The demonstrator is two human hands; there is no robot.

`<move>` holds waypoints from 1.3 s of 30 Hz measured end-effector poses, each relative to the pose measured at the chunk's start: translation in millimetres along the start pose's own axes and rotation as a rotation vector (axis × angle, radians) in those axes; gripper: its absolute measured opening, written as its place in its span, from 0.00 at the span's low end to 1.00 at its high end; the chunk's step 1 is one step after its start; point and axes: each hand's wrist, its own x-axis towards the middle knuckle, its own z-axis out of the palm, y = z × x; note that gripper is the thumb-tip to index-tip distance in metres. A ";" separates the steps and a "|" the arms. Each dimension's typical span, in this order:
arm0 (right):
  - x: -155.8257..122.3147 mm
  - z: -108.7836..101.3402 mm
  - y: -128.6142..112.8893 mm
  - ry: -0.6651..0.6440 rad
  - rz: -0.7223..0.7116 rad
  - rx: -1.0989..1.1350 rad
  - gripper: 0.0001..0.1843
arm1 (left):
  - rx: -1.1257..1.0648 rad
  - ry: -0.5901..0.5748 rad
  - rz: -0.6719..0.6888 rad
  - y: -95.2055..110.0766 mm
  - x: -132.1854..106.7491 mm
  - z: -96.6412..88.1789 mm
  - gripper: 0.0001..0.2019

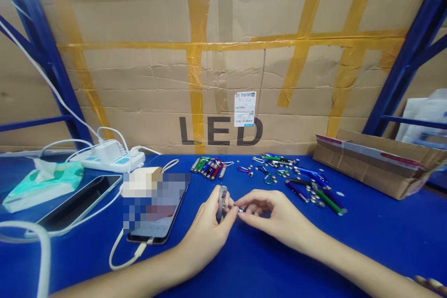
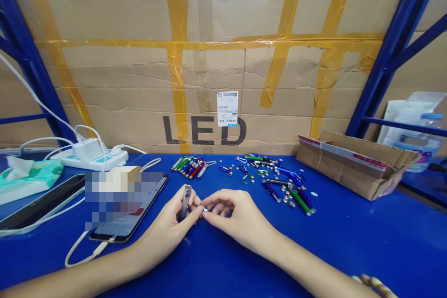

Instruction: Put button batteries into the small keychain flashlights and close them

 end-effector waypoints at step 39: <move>-0.4 3.0 -2.5 0.054 -0.019 -0.016 0.10 | -0.044 0.034 -0.028 0.8 2.0 2.1 0.05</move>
